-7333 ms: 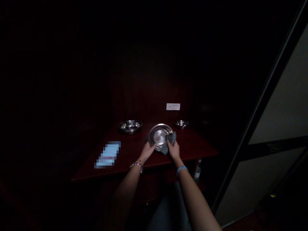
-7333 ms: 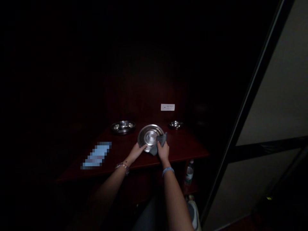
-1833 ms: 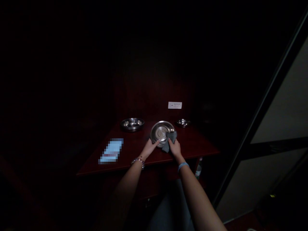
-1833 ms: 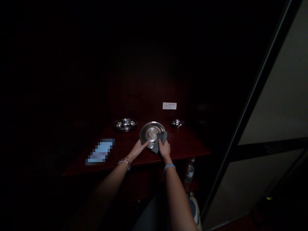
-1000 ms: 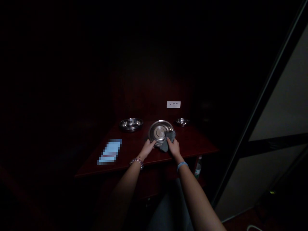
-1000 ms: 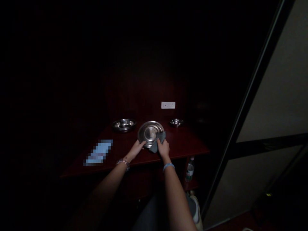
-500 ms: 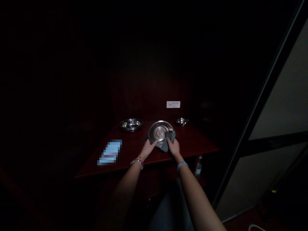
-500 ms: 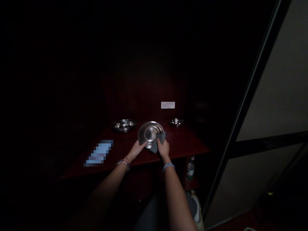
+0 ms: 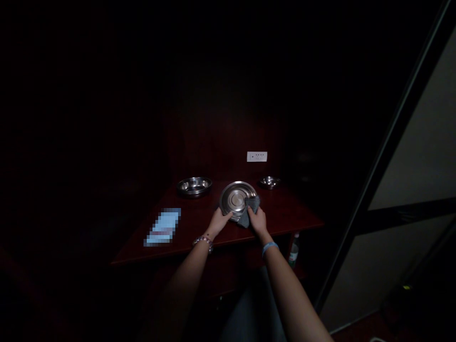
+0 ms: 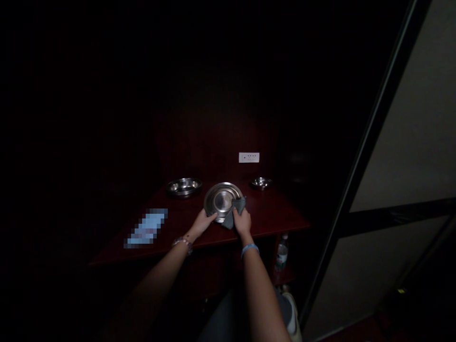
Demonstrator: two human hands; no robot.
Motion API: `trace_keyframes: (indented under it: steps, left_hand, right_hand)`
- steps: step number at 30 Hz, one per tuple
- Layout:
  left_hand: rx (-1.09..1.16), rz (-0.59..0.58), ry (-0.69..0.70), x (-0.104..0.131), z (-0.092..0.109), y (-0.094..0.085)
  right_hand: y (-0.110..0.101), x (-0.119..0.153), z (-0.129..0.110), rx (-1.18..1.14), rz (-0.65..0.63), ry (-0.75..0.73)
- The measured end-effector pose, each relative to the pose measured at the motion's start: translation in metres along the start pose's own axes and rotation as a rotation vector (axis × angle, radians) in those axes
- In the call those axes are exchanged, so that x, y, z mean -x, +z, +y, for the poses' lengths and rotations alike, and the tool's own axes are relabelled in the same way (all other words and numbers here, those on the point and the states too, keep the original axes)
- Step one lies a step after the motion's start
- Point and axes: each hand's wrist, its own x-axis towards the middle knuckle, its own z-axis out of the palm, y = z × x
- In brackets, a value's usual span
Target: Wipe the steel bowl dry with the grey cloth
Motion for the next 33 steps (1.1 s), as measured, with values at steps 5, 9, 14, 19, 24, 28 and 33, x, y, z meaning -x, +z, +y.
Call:
trace_keyframes:
  steps: [5,9,14,19,24,28,33]
  left_hand:
    - [-0.010,0.016,-0.001,-0.0013,-0.0002,0.0014]
    - [-0.027,0.026,0.003,-0.0011,-0.0004,0.0015]
    - [-0.020,0.022,0.018,0.0007,0.0023,0.0020]
    - [-0.012,0.016,0.007,0.0018,0.0042,0.0026]
    - [-0.004,0.002,0.018,0.0030,0.0053,0.0028]
    - [-0.010,0.015,0.025,0.0031,0.0062,0.0029]
    - [-0.002,0.010,0.030,0.0006,0.0008,0.0027]
  right_hand:
    - [-0.0006,0.0004,-0.0016,0.005,0.000,0.001]
    - [-0.0009,0.0001,-0.0018,0.012,-0.001,0.002]
    - [-0.0016,0.0006,-0.0023,-0.005,0.008,0.003]
    - [-0.0022,0.0015,-0.0027,-0.032,0.019,0.001]
    - [-0.0017,0.0003,-0.0005,-0.030,0.014,0.005]
    - [-0.0006,-0.0014,0.0020,-0.022,0.016,0.007]
    - [0.0003,-0.0024,0.0031,-0.024,0.014,-0.006]
